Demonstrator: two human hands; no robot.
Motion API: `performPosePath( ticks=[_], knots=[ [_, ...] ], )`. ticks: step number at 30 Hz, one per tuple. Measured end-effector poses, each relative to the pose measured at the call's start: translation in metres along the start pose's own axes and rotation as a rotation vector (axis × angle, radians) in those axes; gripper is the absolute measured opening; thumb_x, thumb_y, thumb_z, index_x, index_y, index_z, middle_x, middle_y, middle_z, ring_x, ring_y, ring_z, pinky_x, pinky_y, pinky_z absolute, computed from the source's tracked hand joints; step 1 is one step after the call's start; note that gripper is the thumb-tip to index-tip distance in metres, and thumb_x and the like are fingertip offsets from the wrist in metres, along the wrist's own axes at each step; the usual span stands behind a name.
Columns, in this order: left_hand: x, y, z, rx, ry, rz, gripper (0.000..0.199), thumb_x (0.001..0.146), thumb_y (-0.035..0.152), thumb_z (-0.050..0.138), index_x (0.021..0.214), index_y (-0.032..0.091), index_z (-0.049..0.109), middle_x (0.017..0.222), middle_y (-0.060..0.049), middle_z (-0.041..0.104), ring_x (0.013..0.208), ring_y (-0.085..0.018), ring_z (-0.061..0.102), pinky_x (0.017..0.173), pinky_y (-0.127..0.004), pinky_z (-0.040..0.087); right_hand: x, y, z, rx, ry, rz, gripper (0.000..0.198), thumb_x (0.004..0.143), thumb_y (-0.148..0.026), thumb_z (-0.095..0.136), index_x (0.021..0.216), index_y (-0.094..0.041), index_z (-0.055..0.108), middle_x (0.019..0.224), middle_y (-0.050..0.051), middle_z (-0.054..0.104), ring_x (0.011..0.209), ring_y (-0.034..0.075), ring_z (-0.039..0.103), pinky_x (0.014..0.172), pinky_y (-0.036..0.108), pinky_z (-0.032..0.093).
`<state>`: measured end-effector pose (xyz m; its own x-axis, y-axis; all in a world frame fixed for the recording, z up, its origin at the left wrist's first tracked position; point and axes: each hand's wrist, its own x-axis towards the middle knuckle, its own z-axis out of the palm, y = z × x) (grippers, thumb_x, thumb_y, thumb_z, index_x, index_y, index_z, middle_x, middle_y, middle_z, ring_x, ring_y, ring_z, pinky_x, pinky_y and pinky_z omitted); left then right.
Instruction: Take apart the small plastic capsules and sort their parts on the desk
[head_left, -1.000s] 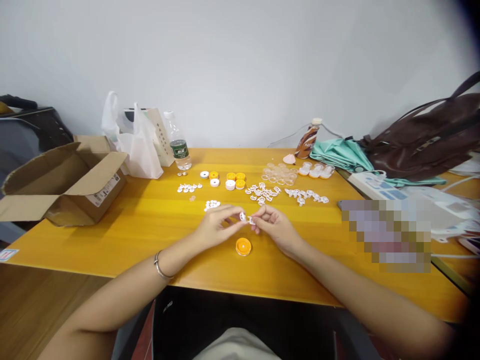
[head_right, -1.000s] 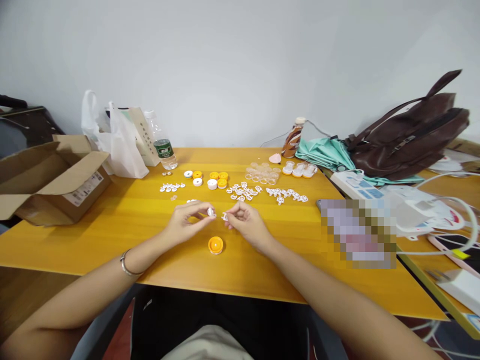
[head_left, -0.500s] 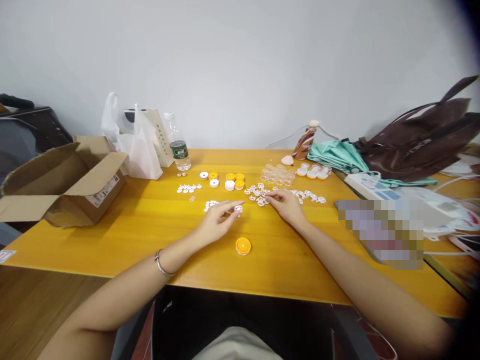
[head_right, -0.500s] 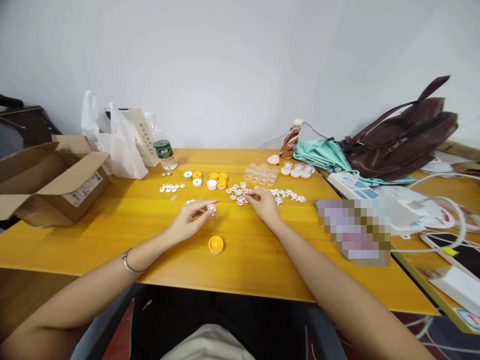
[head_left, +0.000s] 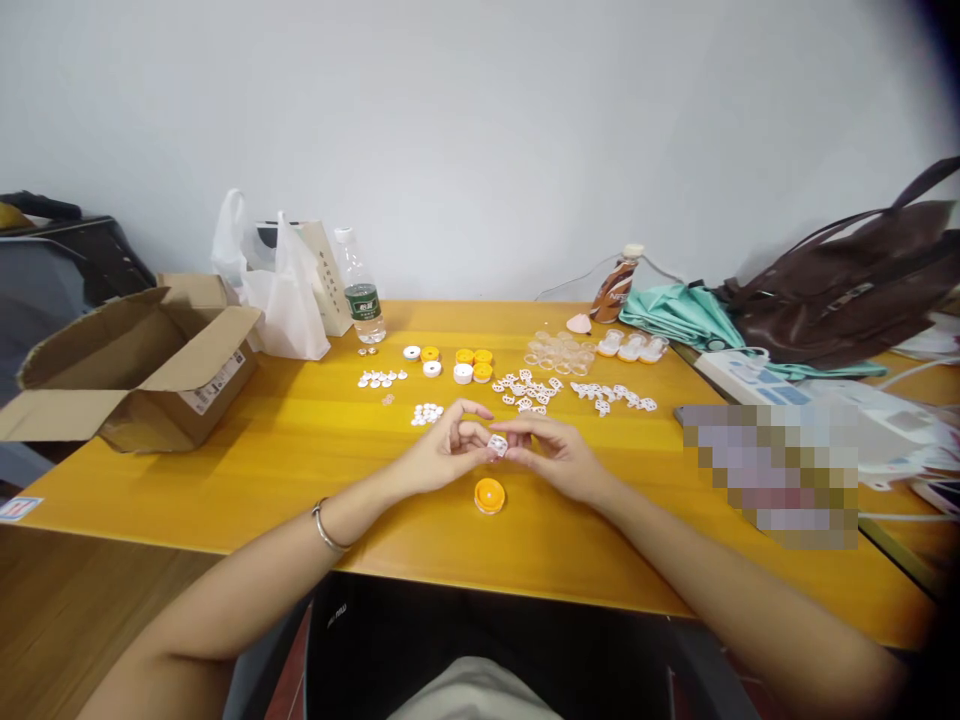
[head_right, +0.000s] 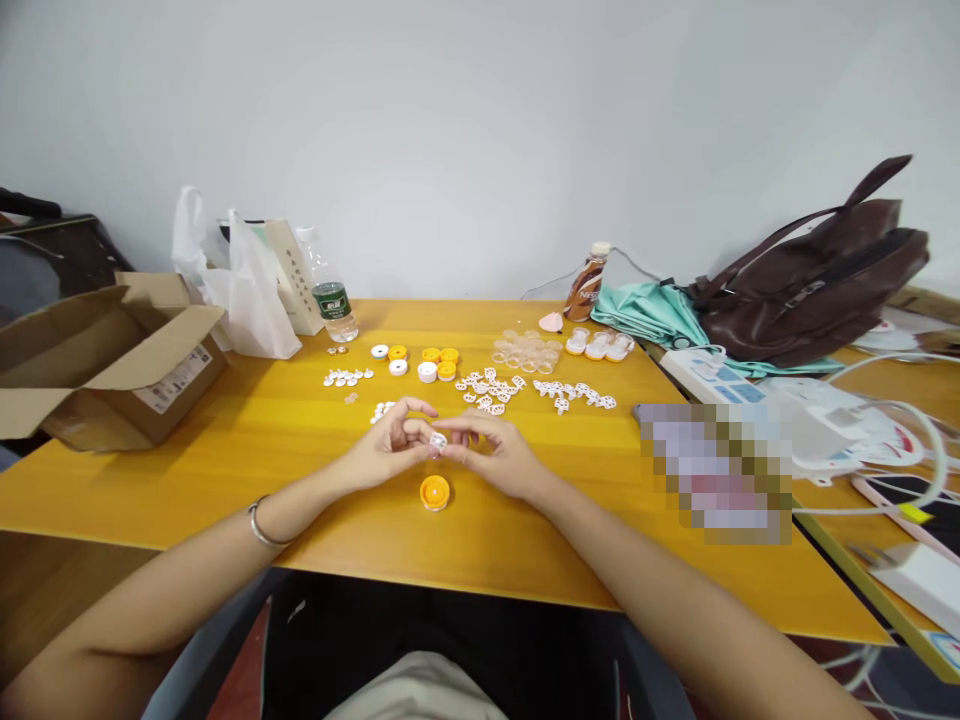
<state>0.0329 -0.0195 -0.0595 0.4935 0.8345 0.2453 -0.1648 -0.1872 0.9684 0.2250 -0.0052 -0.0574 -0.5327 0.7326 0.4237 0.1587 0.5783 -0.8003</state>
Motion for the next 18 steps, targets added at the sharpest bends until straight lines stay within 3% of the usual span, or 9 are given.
performPosePath(
  ticks=[2, 6, 11, 18],
  knots=[
    [0.000, 0.001, 0.000, -0.060, -0.046, -0.052, 0.039, 0.072, 0.029, 0.066, 0.100, 0.020, 0.040, 0.077, -0.001, 0.061, 0.073, -0.009, 0.060, 0.074, -0.025, 0.047, -0.003, -0.003, 0.004, 0.014, -0.053, -0.003, 0.024, 0.079, -0.034, 0.058, 0.099, -0.025, 0.065, 0.075, 0.002, 0.058, 0.071, 0.014, 0.052, 0.070, 0.029, 0.044],
    [0.001, 0.004, -0.001, -0.097, -0.089, -0.114, 0.037, 0.070, 0.027, 0.069, 0.097, 0.017, 0.046, 0.079, -0.002, 0.062, 0.073, -0.009, 0.060, 0.073, -0.024, 0.046, -0.004, -0.002, 0.008, 0.077, -0.013, 0.024, 0.020, 0.074, -0.035, 0.062, 0.090, -0.022, 0.066, 0.073, 0.001, 0.057, 0.070, 0.014, 0.051, 0.070, 0.029, 0.043],
    [0.001, 0.008, -0.004, -0.031, -0.151, -0.201, 0.025, 0.072, 0.033, 0.066, 0.083, 0.012, 0.055, 0.078, -0.003, 0.062, 0.071, -0.009, 0.058, 0.070, -0.023, 0.045, -0.006, -0.002, 0.012, 0.186, 0.031, 0.077, 0.021, 0.066, -0.032, 0.070, 0.082, -0.021, 0.063, 0.071, -0.001, 0.058, 0.067, 0.013, 0.051, 0.069, 0.028, 0.044],
    [0.001, 0.010, -0.004, 0.060, -0.176, -0.291, 0.033, 0.073, 0.044, 0.062, 0.074, 0.011, 0.060, 0.066, -0.001, 0.060, 0.058, -0.007, 0.053, 0.058, -0.019, 0.042, -0.010, -0.001, 0.016, 0.199, 0.036, 0.085, 0.020, 0.065, -0.032, 0.072, 0.078, -0.020, 0.061, 0.072, -0.001, 0.060, 0.069, 0.013, 0.054, 0.070, 0.028, 0.045]
  ],
)
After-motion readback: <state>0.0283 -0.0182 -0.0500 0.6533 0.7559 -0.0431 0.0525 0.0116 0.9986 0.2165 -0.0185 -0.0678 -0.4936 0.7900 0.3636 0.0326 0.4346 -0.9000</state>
